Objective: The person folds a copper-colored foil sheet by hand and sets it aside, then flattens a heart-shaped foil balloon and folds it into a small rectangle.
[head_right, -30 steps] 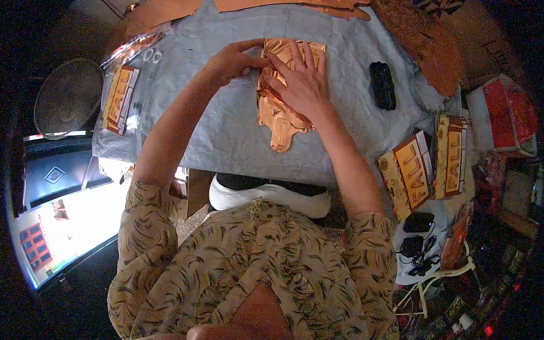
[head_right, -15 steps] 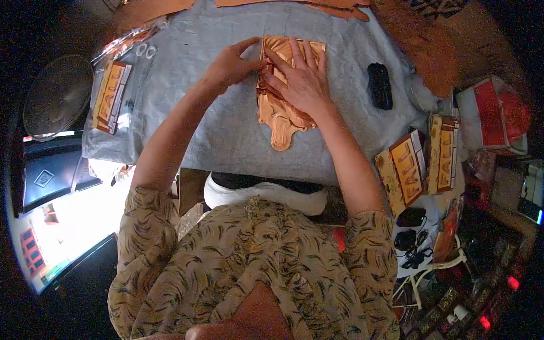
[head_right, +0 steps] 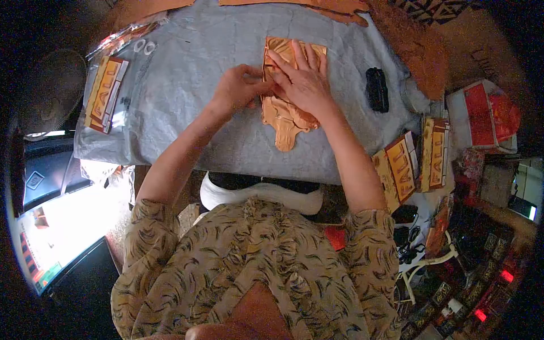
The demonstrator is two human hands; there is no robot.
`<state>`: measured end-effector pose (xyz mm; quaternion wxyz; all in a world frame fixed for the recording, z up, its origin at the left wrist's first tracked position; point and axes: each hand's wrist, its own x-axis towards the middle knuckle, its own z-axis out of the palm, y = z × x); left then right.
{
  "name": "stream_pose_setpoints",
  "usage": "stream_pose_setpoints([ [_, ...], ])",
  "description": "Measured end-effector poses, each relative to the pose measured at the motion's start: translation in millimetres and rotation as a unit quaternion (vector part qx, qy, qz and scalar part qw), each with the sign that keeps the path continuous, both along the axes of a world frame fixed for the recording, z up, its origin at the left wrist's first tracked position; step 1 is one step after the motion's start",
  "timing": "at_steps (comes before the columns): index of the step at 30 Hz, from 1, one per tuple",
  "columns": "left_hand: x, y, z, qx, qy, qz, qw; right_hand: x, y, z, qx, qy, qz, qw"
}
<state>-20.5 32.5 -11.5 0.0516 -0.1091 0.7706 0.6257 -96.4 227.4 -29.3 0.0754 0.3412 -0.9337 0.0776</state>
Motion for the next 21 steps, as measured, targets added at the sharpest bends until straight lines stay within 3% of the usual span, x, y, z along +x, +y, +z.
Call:
stream_pose_setpoints([
  [5,-3.0,-14.4,14.8,-0.054,-0.01,-0.123,0.991,4.6,-0.8,4.4,0.013,0.012,-0.002,1.0],
  [7,-16.0,-23.1,22.2,-0.239,0.159,-0.076,0.955,6.5,-2.1,5.8,0.012,0.014,-0.006,1.0],
  [8,-26.7,-24.0,19.2,-0.239,0.16,-0.077,0.955,7.4,-1.8,6.4,0.013,0.014,-0.006,1.0],
  [10,-54.8,-28.7,6.4,-0.241,0.313,-0.001,0.919,8.1,-1.4,7.7,0.006,0.001,-0.009,1.0],
  [19,-102.8,-21.4,1.3,-0.385,0.254,0.019,0.887,8.0,-1.2,5.7,-0.017,-0.003,-0.009,1.0],
  [21,-106.7,-25.2,0.9,-0.374,0.25,0.008,0.893,8.0,-1.7,5.4,-0.019,0.002,-0.007,1.0],
])
